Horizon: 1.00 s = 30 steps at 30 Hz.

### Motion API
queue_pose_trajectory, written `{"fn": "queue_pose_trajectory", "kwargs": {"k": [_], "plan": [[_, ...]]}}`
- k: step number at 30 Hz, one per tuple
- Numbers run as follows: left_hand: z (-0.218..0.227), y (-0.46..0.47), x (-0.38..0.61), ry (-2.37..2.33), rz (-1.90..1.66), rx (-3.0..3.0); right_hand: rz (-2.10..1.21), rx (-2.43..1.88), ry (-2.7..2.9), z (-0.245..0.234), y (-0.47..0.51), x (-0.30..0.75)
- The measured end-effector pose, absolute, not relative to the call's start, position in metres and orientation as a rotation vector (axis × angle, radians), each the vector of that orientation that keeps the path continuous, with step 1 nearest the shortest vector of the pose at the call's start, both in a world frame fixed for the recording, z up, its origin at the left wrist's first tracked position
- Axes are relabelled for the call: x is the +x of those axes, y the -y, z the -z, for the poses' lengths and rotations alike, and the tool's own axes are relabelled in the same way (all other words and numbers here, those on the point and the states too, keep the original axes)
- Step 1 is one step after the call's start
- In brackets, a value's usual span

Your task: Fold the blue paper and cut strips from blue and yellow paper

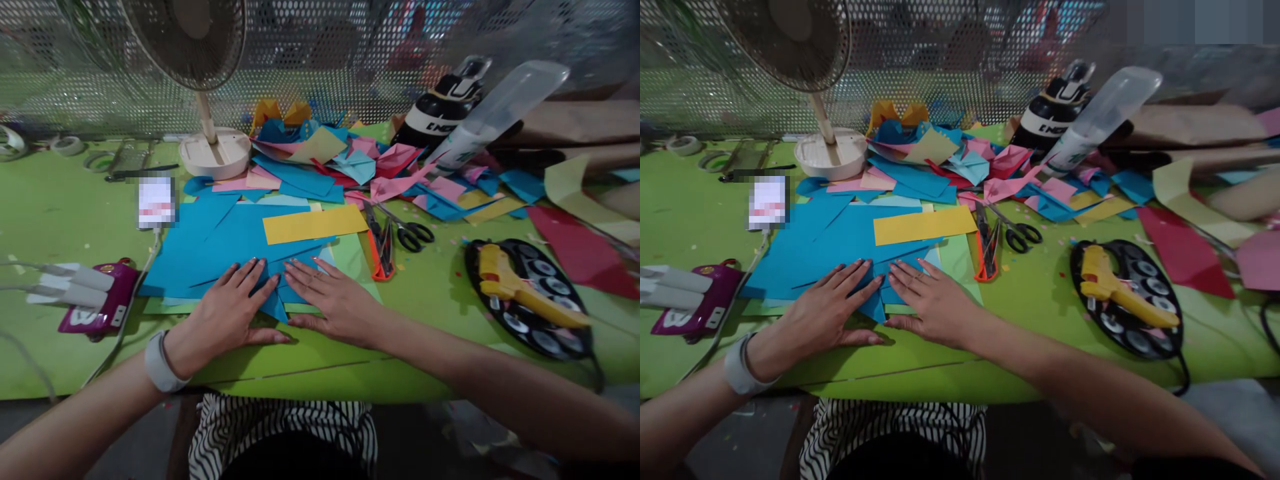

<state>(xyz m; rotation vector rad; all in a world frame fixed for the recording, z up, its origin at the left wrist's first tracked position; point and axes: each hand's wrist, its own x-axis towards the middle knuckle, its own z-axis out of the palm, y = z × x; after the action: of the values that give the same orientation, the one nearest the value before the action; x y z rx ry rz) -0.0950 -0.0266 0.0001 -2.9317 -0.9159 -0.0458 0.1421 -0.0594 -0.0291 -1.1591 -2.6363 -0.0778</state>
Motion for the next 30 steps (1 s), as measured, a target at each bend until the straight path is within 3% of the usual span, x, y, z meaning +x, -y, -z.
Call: {"fn": "queue_pose_trajectory", "kwargs": {"k": [6,11,14,19,30], "plan": [[0.000,0.024,-0.096,0.958,0.017,-2.953,0.109,-1.228,2.678,0.026,0.062,0.151],[-0.025,0.012,-0.095,0.978,0.082,-3.058,0.065,-1.228,2.717,0.024,0.060,0.150],[-0.041,0.001,-0.084,1.515,0.247,-2.986,0.070,-1.224,2.717,0.025,0.060,0.149],[-0.040,-0.018,-0.057,2.210,-0.322,-3.384,0.080,-1.217,2.698,0.027,0.061,0.149],[-0.029,-0.027,-0.051,2.550,-0.583,-3.282,0.035,-1.243,2.701,0.023,0.061,0.148]]}}
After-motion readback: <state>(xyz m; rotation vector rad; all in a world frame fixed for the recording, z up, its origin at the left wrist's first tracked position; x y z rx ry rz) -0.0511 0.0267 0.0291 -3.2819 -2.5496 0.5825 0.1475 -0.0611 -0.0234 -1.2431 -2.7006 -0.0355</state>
